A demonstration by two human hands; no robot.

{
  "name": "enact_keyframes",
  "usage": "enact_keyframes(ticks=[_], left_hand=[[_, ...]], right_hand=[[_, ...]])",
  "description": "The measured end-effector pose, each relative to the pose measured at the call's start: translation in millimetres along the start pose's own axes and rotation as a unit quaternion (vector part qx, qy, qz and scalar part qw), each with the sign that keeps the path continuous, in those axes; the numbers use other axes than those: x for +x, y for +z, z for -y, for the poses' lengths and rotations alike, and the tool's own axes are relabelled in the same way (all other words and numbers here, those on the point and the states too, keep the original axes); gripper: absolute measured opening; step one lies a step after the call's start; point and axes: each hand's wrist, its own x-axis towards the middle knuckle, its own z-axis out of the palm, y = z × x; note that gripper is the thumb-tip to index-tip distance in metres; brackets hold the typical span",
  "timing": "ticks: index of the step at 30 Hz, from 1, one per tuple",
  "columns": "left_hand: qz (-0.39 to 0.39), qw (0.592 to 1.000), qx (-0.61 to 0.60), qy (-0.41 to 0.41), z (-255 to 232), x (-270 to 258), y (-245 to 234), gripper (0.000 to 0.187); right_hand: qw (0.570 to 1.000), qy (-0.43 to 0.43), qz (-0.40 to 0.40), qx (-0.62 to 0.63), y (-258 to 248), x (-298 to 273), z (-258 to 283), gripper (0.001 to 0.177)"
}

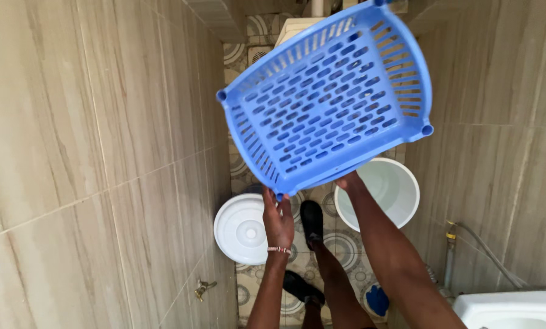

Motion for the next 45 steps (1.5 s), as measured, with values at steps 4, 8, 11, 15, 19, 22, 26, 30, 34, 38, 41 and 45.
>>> enact_keyframes(ticks=[4,8,11,15,19,22,26,30,34,38,41,45], left_hand=[[-0.020,0.999,-0.011,0.024,3,-16,-1,0.070],[-0.037,0.998,-0.009,0.043,-2,-43,-13,0.070],[-0.046,0.998,0.026,0.025,-20,-63,-18,0.071],[-0.086,0.992,0.061,0.070,-48,-98,-25,0.080],[-0.119,0.980,0.104,0.123,-63,-136,-30,0.081],[-0.131,0.970,0.101,0.178,-81,-160,-35,0.082],[-0.173,0.924,0.202,0.276,-103,-202,-49,0.080],[-0.206,0.899,0.217,0.321,-105,-236,-68,0.093],[-0.277,0.934,0.025,0.225,-65,-239,-56,0.100],[-0.089,0.964,-0.232,0.093,-33,-218,-27,0.092],[-0.027,0.904,-0.418,0.088,-48,-195,-16,0.075],[-0.042,0.871,-0.462,0.160,-62,-181,-20,0.064]], right_hand=[[0.998,0.001,-0.063,0.012,0,-20,-7,0.042],[0.996,0.036,-0.083,-0.017,8,-44,-15,0.043],[0.998,0.020,-0.051,-0.044,13,-72,-21,0.045],[0.994,-0.008,-0.086,-0.060,18,-112,-31,0.046],[0.998,-0.054,0.017,0.015,25,-149,-40,0.043],[0.997,-0.066,-0.035,0.003,36,-182,-41,0.040],[0.995,-0.087,-0.052,0.013,58,-232,-40,0.034],[0.989,-0.135,0.047,0.022,104,-289,-27,0.033],[0.994,-0.105,0.034,0.007,172,-341,-14,0.036],[0.992,-0.102,0.074,0.021,199,-367,-23,0.030],[0.986,-0.116,0.108,0.049,210,-373,-28,0.030],[0.982,-0.099,0.143,0.077,227,-379,-25,0.035]])
